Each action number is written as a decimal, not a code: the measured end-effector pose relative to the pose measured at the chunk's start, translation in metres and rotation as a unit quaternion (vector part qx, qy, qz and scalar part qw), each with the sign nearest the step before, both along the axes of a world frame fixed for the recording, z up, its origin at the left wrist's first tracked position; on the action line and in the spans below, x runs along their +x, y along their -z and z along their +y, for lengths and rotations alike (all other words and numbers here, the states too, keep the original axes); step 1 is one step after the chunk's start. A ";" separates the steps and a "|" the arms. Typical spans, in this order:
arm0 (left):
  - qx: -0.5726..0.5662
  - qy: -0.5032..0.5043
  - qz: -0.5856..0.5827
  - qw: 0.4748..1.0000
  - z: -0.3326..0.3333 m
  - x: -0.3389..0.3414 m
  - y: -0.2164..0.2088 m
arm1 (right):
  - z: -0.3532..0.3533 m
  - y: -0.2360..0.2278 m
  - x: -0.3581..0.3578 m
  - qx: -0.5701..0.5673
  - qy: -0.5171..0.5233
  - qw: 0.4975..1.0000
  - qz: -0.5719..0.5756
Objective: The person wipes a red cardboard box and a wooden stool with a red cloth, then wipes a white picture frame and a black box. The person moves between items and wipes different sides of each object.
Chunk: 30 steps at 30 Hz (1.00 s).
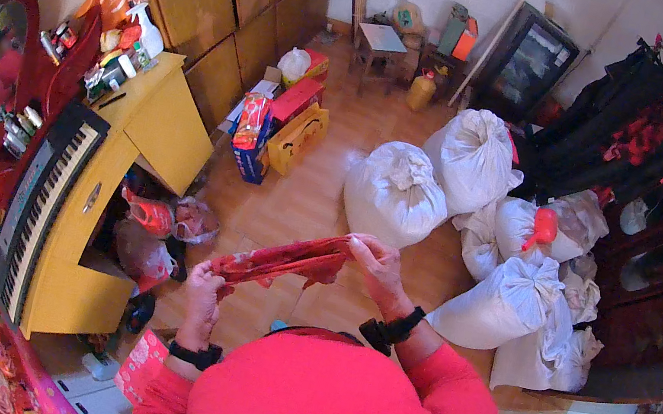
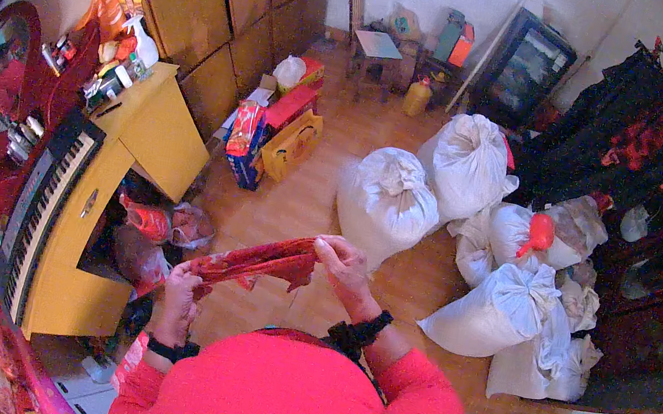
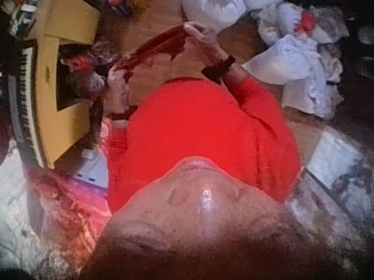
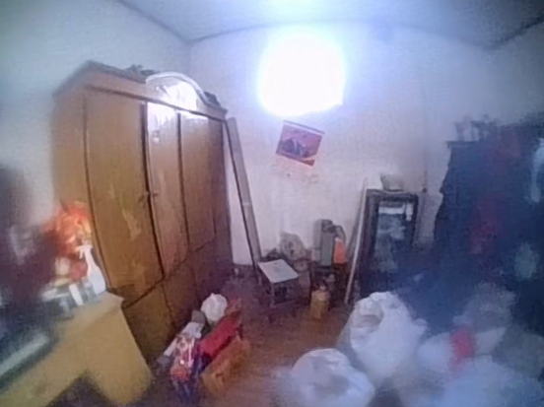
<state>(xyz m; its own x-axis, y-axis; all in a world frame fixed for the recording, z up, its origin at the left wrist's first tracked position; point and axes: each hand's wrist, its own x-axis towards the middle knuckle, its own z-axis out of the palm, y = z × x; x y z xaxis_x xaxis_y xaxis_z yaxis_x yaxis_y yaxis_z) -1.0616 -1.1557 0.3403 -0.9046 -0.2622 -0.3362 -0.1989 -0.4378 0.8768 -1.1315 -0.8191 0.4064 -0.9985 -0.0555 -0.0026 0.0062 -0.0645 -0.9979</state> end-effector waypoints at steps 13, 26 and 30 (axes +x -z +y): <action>-0.145 0.281 -0.038 0.948 0.019 -0.148 0.037 | -0.050 -0.039 -0.122 0.021 0.017 0.994 0.106; 0.034 0.229 0.000 0.973 0.084 -0.361 0.026 | -0.008 -0.076 -0.321 -0.080 -0.145 0.974 0.155; 0.179 0.032 0.069 0.981 0.084 -0.408 -0.001 | 0.022 -0.017 -0.376 -0.064 -0.075 0.995 0.018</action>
